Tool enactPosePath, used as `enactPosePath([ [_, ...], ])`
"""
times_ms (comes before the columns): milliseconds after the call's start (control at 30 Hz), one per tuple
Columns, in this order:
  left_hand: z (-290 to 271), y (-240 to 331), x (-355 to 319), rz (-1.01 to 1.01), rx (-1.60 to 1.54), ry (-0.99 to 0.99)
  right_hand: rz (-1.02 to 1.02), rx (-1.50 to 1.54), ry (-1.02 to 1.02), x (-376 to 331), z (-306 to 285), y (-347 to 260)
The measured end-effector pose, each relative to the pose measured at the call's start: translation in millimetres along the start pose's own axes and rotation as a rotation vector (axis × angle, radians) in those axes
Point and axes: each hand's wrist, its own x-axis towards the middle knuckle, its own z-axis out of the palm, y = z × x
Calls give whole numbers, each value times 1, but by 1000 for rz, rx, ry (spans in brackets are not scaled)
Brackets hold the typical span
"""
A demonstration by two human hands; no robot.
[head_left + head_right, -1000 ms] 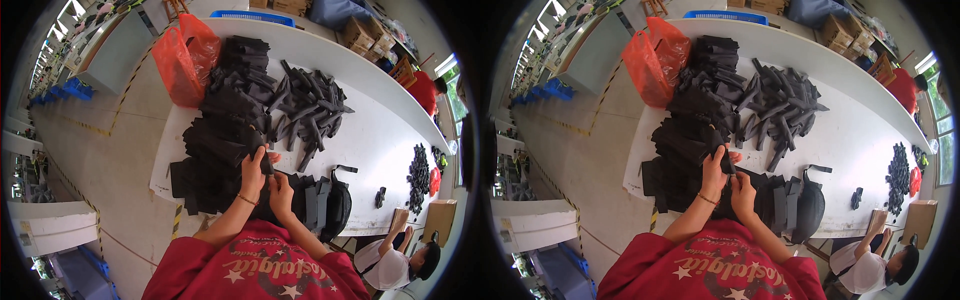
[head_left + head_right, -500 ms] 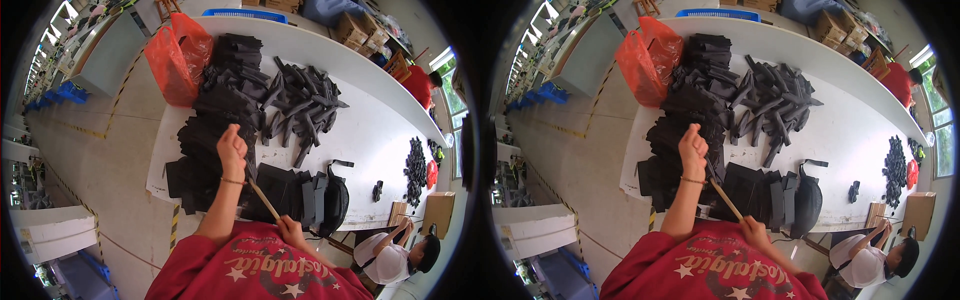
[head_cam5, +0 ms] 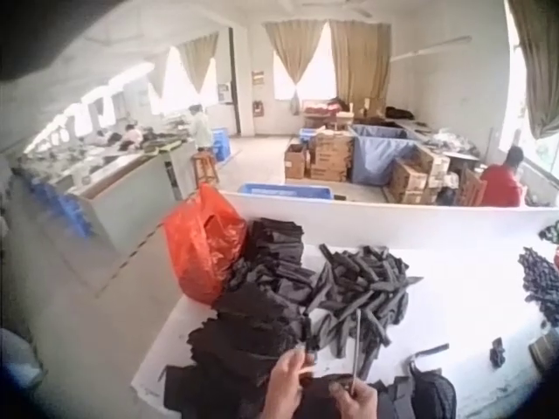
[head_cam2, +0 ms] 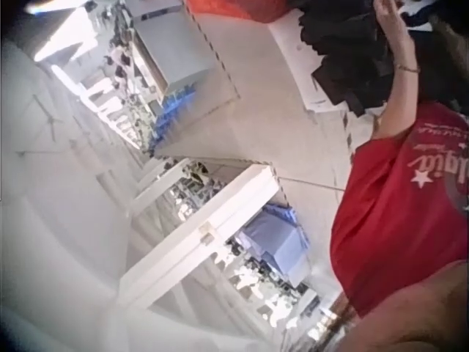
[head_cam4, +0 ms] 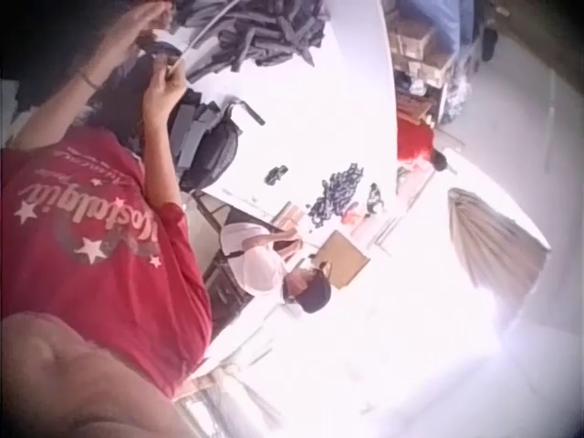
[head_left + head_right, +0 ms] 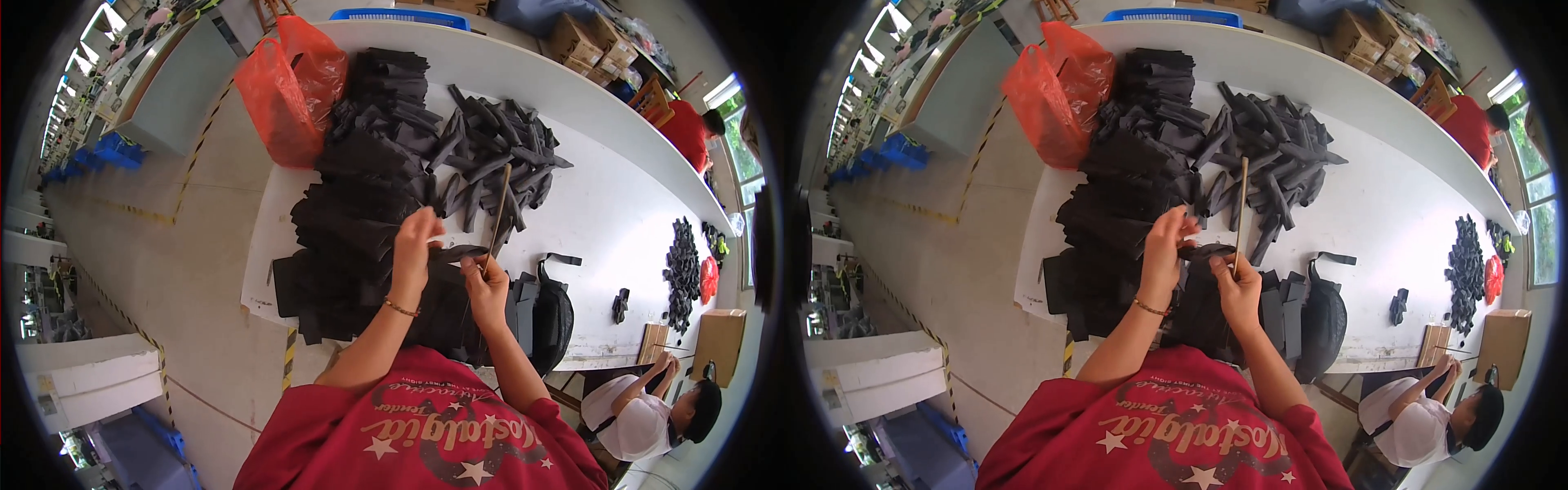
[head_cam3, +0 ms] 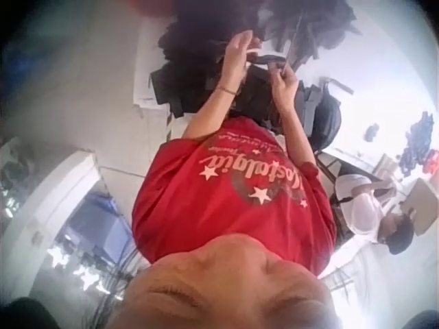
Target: Inspecting and measuring black material strips using a wooden guide on a factory workbench.
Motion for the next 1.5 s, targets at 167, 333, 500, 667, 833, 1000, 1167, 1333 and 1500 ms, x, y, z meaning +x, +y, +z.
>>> enactPosePath([
  [167, -18, -2, -19, -230, 473, -743, -499, -333, 32, 24, -5, 0],
  [333, -14, -9, -57, -112, 417, -596, -308, -236, 183, 51, 4, -35],
  [500, -31, 10, -66, -127, 462, -527, -213, 136, 405, 105, -3, -51],
  [667, -58, 62, 3, 609, 1043, -365, -370, -319, 244, 150, -32, -46],
  [833, -120, 87, 100, 485, 1684, -693, -59, -379, -45, 93, -30, 13],
  [1000, -111, 95, 110, 105, 1762, -762, -78, -402, -120, 49, -43, 34],
  [1167, -109, 105, 105, 396, 1597, -699, -206, -722, -230, 14, -53, 18],
  [1333, -103, 112, 102, 475, 1569, -675, -282, -823, -265, 0, -45, 8],
  [1500, -109, 100, 101, 438, 1591, -668, -389, -879, -217, 1, -41, 22],
])
